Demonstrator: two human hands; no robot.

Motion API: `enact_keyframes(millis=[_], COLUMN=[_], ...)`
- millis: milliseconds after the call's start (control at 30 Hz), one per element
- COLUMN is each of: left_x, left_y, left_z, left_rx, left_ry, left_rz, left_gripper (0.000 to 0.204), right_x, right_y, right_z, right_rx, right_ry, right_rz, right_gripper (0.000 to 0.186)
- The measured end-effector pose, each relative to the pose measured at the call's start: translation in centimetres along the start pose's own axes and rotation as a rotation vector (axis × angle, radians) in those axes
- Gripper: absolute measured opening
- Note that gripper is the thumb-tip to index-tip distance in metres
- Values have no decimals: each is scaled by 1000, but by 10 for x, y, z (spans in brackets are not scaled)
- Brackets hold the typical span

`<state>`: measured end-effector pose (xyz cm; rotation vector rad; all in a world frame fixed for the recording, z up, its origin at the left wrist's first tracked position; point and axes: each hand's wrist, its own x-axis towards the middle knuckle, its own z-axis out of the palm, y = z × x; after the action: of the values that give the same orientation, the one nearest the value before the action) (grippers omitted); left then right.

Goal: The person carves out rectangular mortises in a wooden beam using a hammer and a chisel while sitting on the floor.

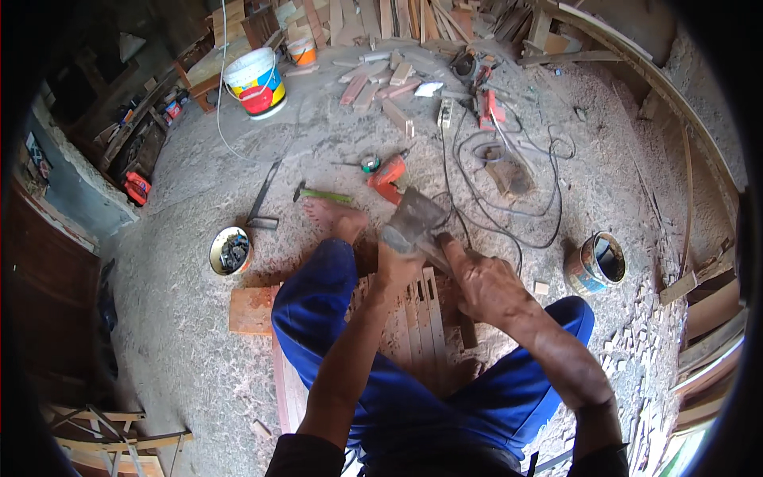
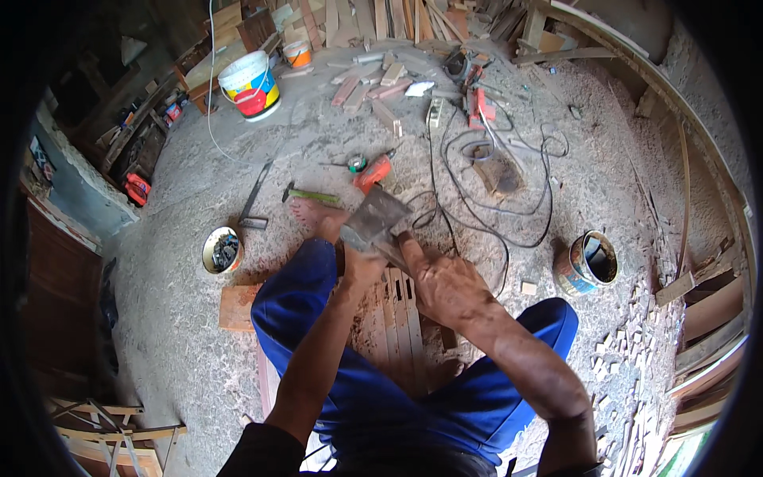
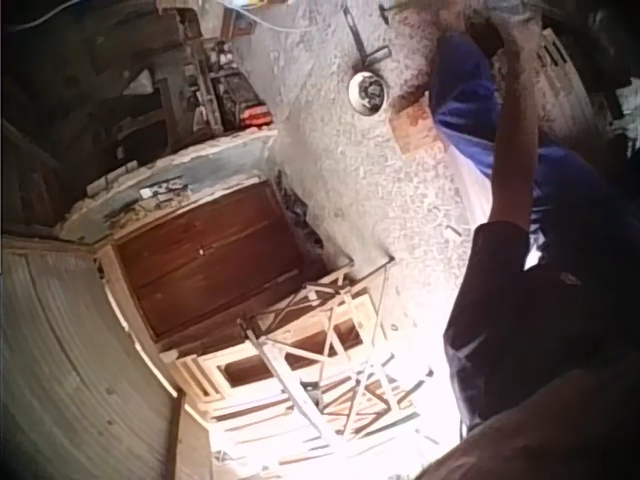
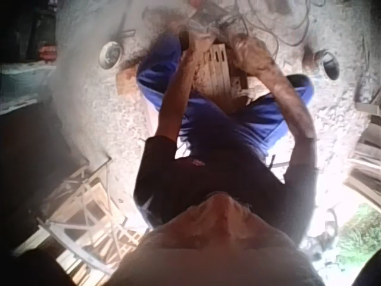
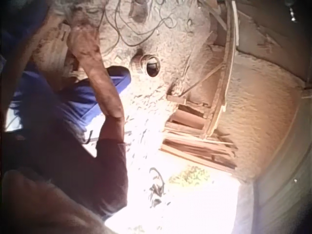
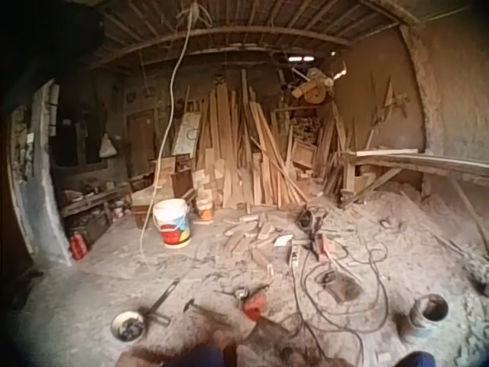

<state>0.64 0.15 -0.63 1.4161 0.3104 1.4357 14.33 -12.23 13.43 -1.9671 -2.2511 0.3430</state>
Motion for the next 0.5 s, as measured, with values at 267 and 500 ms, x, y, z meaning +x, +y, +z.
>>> enact_keyframes(millis=[267,500], left_x=[36,16], left_y=[-48,-29], left_z=[-38,-27], left_rx=[217,229], left_ry=[123,109], left_rz=[-366,-285], left_gripper=[20,14], right_x=[-13,21], right_y=[-31,-40], right_z=[-92,-102], right_rx=[424,221], right_ry=[285,678], right_rz=[-69,-209], right_gripper=[70,57])
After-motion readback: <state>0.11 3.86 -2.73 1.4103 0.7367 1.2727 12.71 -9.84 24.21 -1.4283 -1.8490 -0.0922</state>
